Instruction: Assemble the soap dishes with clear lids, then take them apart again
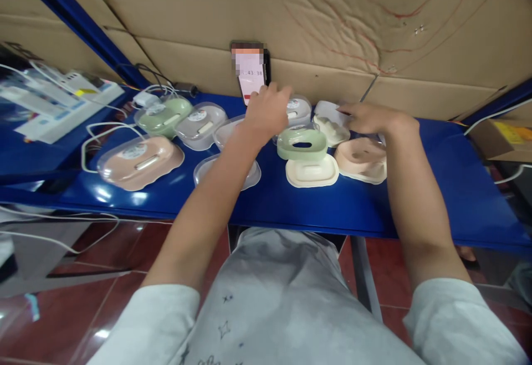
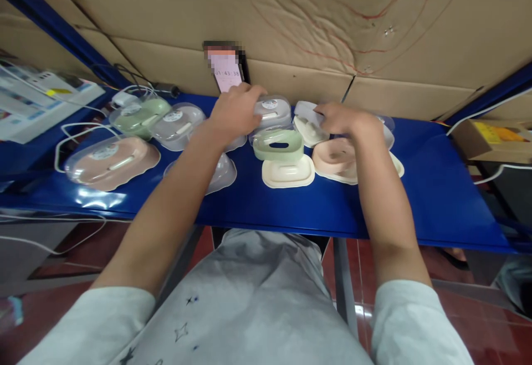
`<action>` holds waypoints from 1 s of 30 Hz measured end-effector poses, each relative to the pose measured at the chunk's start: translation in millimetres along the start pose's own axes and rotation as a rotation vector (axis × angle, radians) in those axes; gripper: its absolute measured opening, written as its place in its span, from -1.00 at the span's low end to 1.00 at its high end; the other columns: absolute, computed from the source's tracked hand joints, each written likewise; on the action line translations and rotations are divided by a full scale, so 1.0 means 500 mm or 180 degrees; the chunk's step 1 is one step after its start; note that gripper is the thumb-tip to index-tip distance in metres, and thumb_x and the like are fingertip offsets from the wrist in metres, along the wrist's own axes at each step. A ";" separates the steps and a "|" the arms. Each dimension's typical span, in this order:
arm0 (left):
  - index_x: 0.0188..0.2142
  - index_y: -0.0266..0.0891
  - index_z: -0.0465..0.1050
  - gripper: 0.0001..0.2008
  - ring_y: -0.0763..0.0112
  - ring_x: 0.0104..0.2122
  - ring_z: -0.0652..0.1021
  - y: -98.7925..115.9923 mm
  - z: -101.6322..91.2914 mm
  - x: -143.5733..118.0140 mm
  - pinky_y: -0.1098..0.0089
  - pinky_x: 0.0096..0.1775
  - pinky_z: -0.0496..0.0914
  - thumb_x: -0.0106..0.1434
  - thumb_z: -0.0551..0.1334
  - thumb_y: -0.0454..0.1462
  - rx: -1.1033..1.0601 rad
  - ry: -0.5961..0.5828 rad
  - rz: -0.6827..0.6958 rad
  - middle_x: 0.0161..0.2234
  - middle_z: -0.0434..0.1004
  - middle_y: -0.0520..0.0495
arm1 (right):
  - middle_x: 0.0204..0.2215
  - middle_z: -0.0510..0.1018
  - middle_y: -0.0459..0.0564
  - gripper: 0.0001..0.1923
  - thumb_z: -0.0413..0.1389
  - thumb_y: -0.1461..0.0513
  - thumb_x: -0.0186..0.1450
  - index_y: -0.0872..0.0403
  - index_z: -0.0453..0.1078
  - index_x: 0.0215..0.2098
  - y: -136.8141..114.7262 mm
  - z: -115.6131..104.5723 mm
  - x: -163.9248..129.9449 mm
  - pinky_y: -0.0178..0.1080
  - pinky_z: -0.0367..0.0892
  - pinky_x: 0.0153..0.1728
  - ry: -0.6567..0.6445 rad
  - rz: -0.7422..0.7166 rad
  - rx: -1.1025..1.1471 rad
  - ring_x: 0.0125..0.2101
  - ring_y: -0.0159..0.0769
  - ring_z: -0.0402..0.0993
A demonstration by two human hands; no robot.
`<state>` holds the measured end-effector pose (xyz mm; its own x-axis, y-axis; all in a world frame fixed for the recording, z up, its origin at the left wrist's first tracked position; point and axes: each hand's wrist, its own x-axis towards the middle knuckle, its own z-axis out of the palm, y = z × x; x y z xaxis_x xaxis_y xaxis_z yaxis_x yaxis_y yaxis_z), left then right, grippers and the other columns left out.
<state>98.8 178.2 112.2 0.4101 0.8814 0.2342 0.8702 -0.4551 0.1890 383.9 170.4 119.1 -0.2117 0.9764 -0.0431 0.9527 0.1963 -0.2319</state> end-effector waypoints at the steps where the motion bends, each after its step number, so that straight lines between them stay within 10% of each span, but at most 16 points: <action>1: 0.34 -0.26 0.37 -0.45 -0.10 0.21 0.48 -0.008 0.008 0.029 -0.05 0.22 0.37 0.40 0.37 -0.27 0.0091 -0.0240 -0.0087 0.26 0.46 -0.33 | 0.16 0.66 0.18 -0.43 0.24 0.36 0.30 0.17 0.48 0.28 -0.006 -0.003 -0.004 -0.11 0.45 0.07 -0.0042 -0.0008 -0.0049 0.02 -0.07 0.61; 6: 0.44 -0.22 0.26 -0.03 -0.05 0.24 0.49 -0.020 0.044 0.124 0.11 0.20 0.40 0.10 0.60 -0.23 0.0125 -0.0983 -0.0086 0.32 0.42 -0.32 | 0.33 0.52 0.12 -0.38 0.12 0.33 0.43 0.07 0.27 0.45 -0.057 0.004 -0.001 -0.01 0.37 0.26 -0.0171 -0.0314 -0.0242 0.20 -0.05 0.49; 13: 0.32 -0.15 0.41 -0.39 0.17 0.03 0.62 -0.058 0.021 0.149 0.24 0.03 0.45 0.33 0.43 -0.10 -0.1052 -0.1106 -0.0173 0.06 0.61 -0.12 | 0.16 0.59 0.01 -0.66 0.06 0.30 0.44 -0.02 0.49 0.13 -0.110 0.059 0.028 -0.01 0.33 0.27 0.0321 -0.0923 -0.0302 0.19 -0.06 0.47; 23: 0.20 -0.17 0.47 -0.60 0.18 -0.05 0.65 -0.036 0.003 0.140 0.13 -0.04 0.55 0.63 0.04 -0.03 -0.2973 -0.1507 -0.0923 0.02 0.65 -0.21 | 0.55 0.13 -0.10 -0.37 0.04 0.09 0.57 -0.16 -0.03 0.53 -0.133 0.041 0.001 0.09 0.06 0.45 0.0880 -0.0880 -0.0570 0.48 -0.07 0.03; 30: 0.11 -0.25 0.49 -0.61 0.15 -0.07 0.67 -0.023 0.015 0.150 0.16 -0.07 0.56 0.63 0.09 -0.02 -0.2896 -0.1238 -0.1253 -0.04 0.64 -0.20 | 0.25 0.54 0.03 -0.65 0.15 0.02 0.48 -0.10 0.48 0.16 -0.120 0.011 -0.004 0.16 0.20 0.35 0.0688 -0.0784 -0.0623 0.30 0.11 0.35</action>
<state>121.8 250.7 120.3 0.3434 0.8936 -0.2889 0.4949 0.0893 0.8643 325.9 156.3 127.9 -0.4085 0.8902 0.2016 0.9071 0.4205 -0.0190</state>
